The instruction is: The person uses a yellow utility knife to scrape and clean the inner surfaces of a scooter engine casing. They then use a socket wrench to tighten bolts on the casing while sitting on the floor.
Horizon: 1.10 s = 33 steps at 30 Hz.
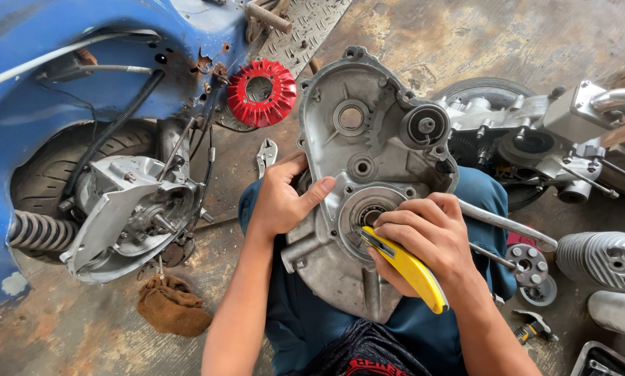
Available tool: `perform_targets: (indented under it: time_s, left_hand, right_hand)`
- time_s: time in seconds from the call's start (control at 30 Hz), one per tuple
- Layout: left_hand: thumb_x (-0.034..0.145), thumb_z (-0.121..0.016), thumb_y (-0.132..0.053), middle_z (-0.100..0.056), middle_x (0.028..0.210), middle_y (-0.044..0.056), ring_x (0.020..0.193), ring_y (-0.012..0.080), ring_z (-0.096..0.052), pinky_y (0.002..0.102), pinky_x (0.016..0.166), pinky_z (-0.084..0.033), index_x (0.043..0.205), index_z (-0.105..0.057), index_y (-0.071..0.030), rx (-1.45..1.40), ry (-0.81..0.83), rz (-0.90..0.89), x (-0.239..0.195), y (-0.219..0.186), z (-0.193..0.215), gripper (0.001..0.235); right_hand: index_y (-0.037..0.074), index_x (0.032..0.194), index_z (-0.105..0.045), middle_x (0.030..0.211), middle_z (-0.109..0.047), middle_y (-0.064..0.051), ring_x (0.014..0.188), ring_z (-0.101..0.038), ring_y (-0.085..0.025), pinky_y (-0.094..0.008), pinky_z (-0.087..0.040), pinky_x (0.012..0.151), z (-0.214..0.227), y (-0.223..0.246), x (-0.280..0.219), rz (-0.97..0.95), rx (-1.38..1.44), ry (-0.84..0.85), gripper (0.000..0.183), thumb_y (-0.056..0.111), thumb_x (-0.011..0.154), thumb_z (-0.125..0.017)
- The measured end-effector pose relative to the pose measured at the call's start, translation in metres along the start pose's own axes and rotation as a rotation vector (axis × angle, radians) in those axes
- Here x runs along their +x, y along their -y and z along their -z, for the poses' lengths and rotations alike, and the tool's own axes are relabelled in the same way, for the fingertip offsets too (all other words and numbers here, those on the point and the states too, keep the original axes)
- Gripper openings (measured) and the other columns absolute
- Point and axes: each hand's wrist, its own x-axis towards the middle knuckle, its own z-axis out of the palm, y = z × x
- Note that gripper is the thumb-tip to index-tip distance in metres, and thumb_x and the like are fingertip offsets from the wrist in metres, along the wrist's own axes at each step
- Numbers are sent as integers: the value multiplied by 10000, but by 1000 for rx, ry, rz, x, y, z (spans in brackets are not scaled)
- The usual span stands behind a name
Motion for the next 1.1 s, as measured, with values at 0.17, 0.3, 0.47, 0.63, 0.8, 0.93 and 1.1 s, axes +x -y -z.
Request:
perform_targets:
  time_s: [0.17,0.3,0.47,0.63,0.8,0.93,1.1]
  left_hand:
    - [900,-776,-299,-686,861,162,878,216,-685,394,798,-553,949,-708,-42,3,-6,20,-2,5,-1,270]
    - [890,-780,-289,-696,871,166,890,204,-682,403,803,-554,981,-707,-41,-2,-9,43,-4,8,0,274]
    - [880,-786,-298,-701,865,174,886,184,-667,409,798,-556,1001,-709,-38,4,-12,69,-4,6,0,297]
    - [869,-794,-295,-695,847,191,861,186,-663,416,780,-558,990,-707,-38,17,-17,89,-7,7,0,297]
    - [866,-759,-280,-736,843,145,867,131,-612,393,781,-557,1008,-713,-32,-20,-37,187,-6,8,-2,289]
    - [805,-707,-191,-755,932,121,770,156,-622,288,737,-534,1065,-680,75,-17,-4,255,-3,4,-1,372]
    - [810,-672,-76,-754,1021,129,873,168,-667,291,836,-543,1153,-656,77,-139,22,284,0,3,1,376]
  right_hand:
    - [135,988,-732,974,-729,-43,910,-660,-251,-428,-446,936,3,3,4,5,13,-14,190,245,834,-746]
    - [150,955,-718,949,-721,-8,880,-660,-236,-414,-435,907,4,5,9,17,-8,7,155,243,831,-728]
    - [149,943,-723,932,-718,-13,862,-655,-236,-410,-435,898,4,4,9,21,2,-11,149,250,834,-732]
    - [143,930,-715,919,-718,-12,855,-663,-235,-407,-436,895,5,5,10,15,17,-10,142,235,825,-739]
    - [62,919,-713,884,-741,-69,833,-683,-279,-398,-485,861,22,-3,1,-59,180,-177,216,251,825,-762]
    - [-49,1317,-536,1094,-672,-218,931,-647,-277,-382,-570,842,55,17,-25,-366,-99,-321,388,-136,975,-696]
    - [17,1111,-654,1189,-745,-128,1046,-706,-280,-409,-511,979,70,7,-57,-456,-161,80,537,197,672,-903]
